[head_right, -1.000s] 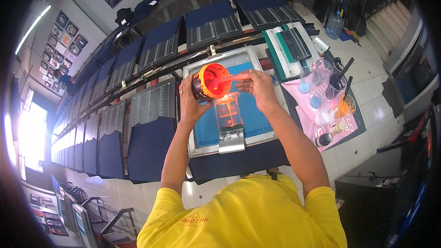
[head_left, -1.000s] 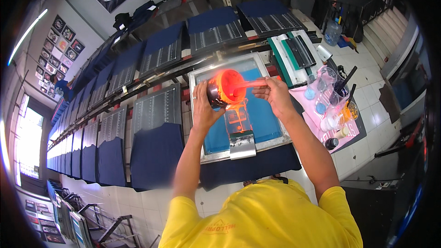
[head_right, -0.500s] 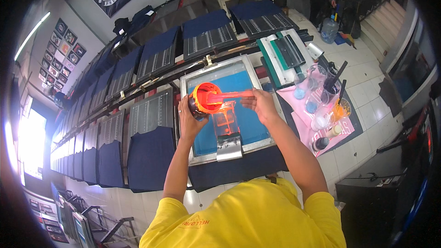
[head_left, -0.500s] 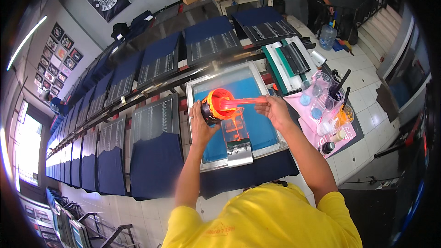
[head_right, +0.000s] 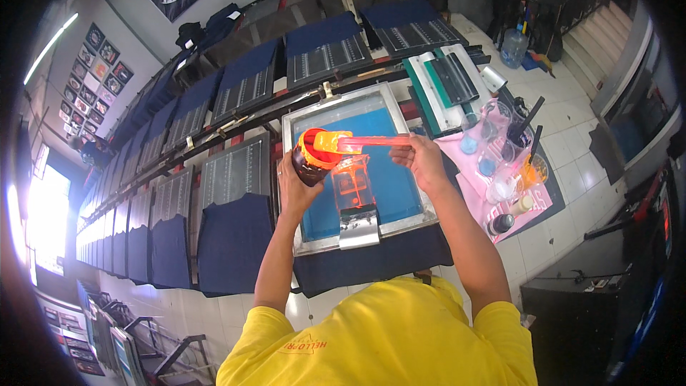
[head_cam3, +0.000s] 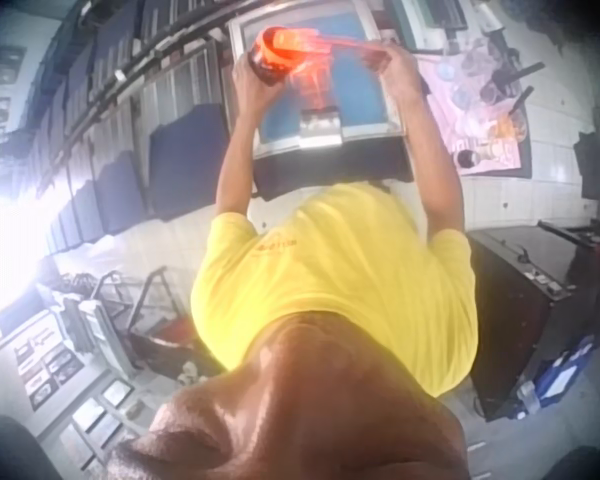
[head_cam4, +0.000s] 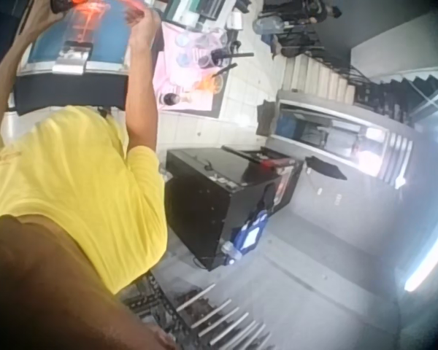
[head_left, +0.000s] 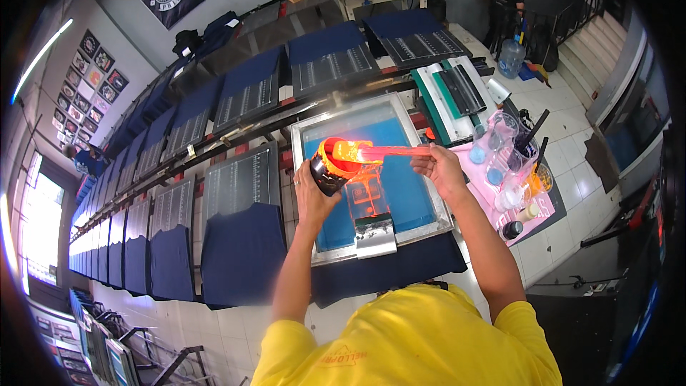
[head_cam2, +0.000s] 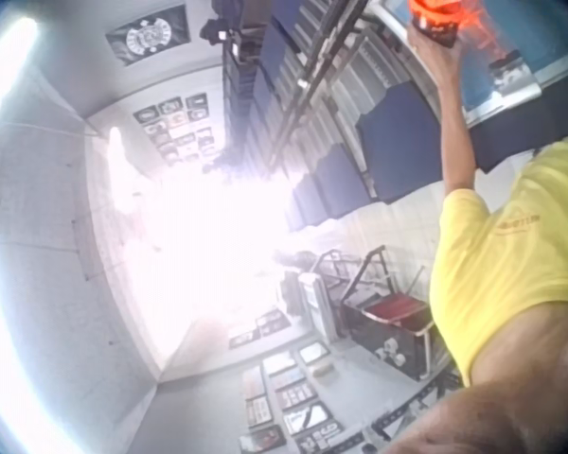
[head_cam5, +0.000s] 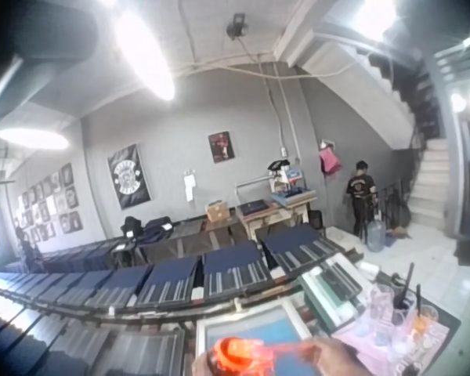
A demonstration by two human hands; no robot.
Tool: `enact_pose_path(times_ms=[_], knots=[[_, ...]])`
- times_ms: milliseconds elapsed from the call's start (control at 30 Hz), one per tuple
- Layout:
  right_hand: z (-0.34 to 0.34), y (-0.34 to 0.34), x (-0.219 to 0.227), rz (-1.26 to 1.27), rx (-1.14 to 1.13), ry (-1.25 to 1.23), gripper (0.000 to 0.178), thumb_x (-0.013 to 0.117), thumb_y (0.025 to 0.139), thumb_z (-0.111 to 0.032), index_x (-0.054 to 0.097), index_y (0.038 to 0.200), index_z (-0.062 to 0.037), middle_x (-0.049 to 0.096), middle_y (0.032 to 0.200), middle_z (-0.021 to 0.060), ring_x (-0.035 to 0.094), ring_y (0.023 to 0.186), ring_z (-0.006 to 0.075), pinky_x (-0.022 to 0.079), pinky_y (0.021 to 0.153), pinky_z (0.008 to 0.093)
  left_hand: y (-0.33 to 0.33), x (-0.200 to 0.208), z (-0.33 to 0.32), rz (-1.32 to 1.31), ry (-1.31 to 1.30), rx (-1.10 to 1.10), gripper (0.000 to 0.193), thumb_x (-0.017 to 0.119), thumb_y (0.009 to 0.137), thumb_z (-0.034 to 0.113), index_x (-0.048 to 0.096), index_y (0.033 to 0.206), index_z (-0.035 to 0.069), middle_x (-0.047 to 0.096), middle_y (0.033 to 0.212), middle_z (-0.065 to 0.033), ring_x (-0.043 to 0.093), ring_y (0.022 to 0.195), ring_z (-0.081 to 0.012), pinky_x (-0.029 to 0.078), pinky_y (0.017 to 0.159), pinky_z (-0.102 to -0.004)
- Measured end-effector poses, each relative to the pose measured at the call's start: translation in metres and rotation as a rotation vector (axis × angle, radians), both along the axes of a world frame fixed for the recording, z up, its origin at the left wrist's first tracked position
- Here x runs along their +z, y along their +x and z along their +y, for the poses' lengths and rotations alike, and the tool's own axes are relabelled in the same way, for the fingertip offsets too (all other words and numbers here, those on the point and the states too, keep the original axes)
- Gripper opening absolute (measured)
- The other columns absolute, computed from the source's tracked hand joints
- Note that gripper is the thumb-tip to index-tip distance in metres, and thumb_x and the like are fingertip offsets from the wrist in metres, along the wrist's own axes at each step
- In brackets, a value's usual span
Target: The person applies orange ink to a screen using a spatula, and then uses a squeegee to print a design onto multiple navy blue t-shirts on a long printing table.
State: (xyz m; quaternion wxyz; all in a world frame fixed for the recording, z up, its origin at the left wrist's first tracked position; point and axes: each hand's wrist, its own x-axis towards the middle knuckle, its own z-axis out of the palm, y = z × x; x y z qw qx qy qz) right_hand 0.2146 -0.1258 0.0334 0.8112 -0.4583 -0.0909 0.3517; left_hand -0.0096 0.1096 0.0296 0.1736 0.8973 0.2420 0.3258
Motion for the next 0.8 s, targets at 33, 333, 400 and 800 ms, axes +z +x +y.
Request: enact_pose_path(times_ms=[33, 333, 400, 800], knots=[[-0.002, 0.001, -0.002, -0.002, -0.011, -0.002, 0.031, 0.045, 0.107, -0.024, 0.062, 0.111, 0.0022, 0.072, 0.098, 0.0173, 0.073, 0.085, 0.0250, 0.060, 0.076, 0.0367, 0.000, 0.001, 0.001, 0.014, -0.005, 0.012, 0.102, 0.086, 0.060, 0.016, 0.032, 0.144, -0.006, 0.048, 0.135, -0.0267, 0.044, 0.128, -0.0446, 0.036, 0.112, -0.0512], [-0.008, 0.000, -0.004, -0.080, -0.131, -0.076, 0.030, 0.047, 0.107, -0.023, 0.060, 0.113, 0.0030, 0.071, 0.095, 0.0168, 0.073, 0.082, 0.0244, 0.061, 0.073, 0.0344, -0.001, -0.001, 0.023, 0.162, -0.034, 0.119, 0.102, 0.087, 0.057, 0.018, 0.034, 0.142, -0.005, 0.051, 0.133, -0.0251, 0.046, 0.126, -0.0432, 0.039, 0.110, -0.0488], [-0.007, 0.000, -0.015, -0.108, -0.149, -0.115, 0.032, 0.048, 0.107, -0.025, 0.060, 0.113, 0.0030, 0.071, 0.095, 0.0162, 0.073, 0.081, 0.0235, 0.061, 0.072, 0.0337, -0.001, -0.002, 0.028, 0.162, -0.054, 0.133, 0.101, 0.088, 0.057, 0.019, 0.035, 0.140, -0.005, 0.052, 0.131, -0.0249, 0.048, 0.125, -0.0435, 0.040, 0.109, -0.0489], [0.002, -0.038, -0.057, -0.653, -0.233, -0.369, 0.031, 0.052, 0.106, -0.023, 0.062, 0.115, 0.0050, 0.073, 0.097, 0.0140, 0.073, 0.080, 0.0219, 0.058, 0.070, 0.0308, 0.030, 0.002, 0.045, 0.046, -0.294, 0.104, 0.103, 0.093, 0.054, 0.033, 0.045, 0.135, -0.007, 0.061, 0.123, -0.0258, 0.061, 0.116, -0.0400, 0.049, 0.100, -0.0460]])
